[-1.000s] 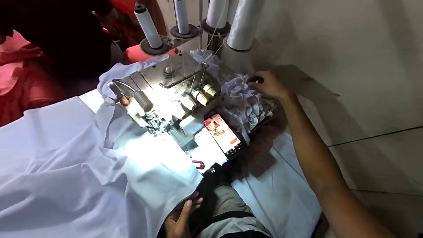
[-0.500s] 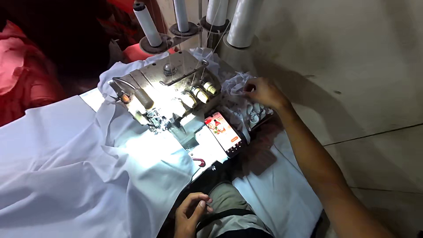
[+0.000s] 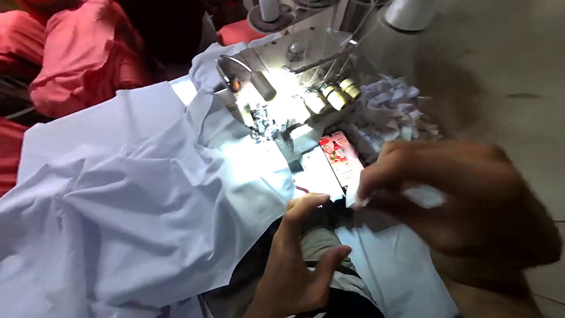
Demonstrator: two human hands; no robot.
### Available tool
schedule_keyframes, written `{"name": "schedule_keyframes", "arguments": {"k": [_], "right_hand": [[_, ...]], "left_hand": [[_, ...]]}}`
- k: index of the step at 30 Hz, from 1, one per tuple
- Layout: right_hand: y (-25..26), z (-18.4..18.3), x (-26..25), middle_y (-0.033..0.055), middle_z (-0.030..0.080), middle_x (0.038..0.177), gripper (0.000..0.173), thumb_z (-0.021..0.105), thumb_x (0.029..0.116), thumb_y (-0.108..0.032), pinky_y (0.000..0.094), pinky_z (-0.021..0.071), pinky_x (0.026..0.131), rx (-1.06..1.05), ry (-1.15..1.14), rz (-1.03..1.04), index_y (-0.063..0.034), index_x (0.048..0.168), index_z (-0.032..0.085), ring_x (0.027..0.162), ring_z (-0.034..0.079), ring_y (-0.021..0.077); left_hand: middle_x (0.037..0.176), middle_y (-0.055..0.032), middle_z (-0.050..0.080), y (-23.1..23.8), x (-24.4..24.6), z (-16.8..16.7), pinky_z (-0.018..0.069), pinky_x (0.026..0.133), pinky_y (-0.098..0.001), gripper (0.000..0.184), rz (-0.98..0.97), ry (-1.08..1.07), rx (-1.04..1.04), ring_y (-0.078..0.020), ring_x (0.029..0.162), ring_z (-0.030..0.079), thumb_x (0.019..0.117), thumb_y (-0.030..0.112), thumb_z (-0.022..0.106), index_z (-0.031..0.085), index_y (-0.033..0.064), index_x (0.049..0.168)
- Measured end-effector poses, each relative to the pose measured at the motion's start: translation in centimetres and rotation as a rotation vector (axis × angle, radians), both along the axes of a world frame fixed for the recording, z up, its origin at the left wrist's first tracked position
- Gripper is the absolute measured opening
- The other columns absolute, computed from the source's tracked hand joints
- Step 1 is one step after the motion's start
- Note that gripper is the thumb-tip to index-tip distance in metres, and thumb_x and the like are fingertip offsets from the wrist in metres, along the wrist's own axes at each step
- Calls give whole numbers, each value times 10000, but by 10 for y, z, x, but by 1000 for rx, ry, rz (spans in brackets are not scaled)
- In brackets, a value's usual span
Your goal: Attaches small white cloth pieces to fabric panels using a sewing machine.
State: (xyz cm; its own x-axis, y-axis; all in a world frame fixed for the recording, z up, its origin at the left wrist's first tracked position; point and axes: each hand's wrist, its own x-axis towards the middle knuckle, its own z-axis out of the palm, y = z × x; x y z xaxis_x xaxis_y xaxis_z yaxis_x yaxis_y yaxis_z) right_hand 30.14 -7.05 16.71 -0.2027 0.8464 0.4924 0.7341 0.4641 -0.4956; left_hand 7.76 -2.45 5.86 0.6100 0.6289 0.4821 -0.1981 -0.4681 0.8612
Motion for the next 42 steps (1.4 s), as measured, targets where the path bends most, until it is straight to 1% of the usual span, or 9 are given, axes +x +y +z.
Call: {"name": "schedule_keyframes", "arguments": {"k": [4,7,11,16,19,22,26,35,42], "right_hand": [[19,-13,-47,-34,614,730,146,596,1019,-196,181,384,579,108,2,45,-111,989,711,662,521,26],[37,-25,-51,-52,636,746,131,670,986,-205,139,445,591,107,148,2,-88,952,717,672,556,-19],[47,-61,-54,-50,681,881,154,662,1000,-216,186,562,687,-63,462,-48,-80,1072,653,767,639,16],[35,-117,-85,39,691,1141,545,565,1030,-464,281,584,915,-384,1031,131,27,1263,598,1036,677,97],[29,-132,-99,76,692,1168,579,655,996,-384,309,585,939,-360,1153,141,86,1319,553,1043,685,135],[31,-133,-108,38,734,1034,299,683,975,-159,258,603,870,-280,1057,26,54,1184,660,940,704,81],[38,-136,-107,11,715,891,127,677,976,-124,230,583,776,-229,949,-42,-5,985,719,819,674,54],[25,-148,-97,-16,738,801,114,657,992,-116,194,606,664,-236,792,-249,-22,995,720,710,703,47],[22,-152,-91,14,718,1043,339,655,992,-361,209,548,764,-95,318,-527,-98,1199,710,864,648,49]], "left_hand": [[1106,4,681,-2,10,25,566,878,-156,420,231,-58,43,31,1003,658,982,135,666,448,35,1328],[947,19,702,11,-4,24,571,757,-151,165,190,1,-20,31,845,666,1061,126,525,513,5,1174],[948,-52,729,33,-20,13,642,786,-317,263,-10,-72,-189,-138,851,730,1114,172,407,605,-2,1103],[953,29,695,54,-23,10,566,862,-259,284,12,-156,-306,-52,911,661,1095,237,472,691,60,1060],[1000,-28,706,67,-23,15,572,857,-282,273,-21,-167,-379,-97,919,669,1077,229,512,717,49,1079],[1027,-57,732,78,-18,18,576,873,-287,251,-52,-153,-450,-115,932,688,1058,194,545,742,56,1131],[1033,-99,754,90,-12,22,580,912,-301,253,-95,-115,-472,-143,958,715,1049,136,553,732,9,1176],[908,60,723,120,-28,28,581,600,-206,115,251,364,137,-36,685,658,934,100,729,783,154,1020],[855,30,707,121,-29,49,608,536,-264,303,234,474,81,-95,621,682,970,110,636,637,224,1251]]}}
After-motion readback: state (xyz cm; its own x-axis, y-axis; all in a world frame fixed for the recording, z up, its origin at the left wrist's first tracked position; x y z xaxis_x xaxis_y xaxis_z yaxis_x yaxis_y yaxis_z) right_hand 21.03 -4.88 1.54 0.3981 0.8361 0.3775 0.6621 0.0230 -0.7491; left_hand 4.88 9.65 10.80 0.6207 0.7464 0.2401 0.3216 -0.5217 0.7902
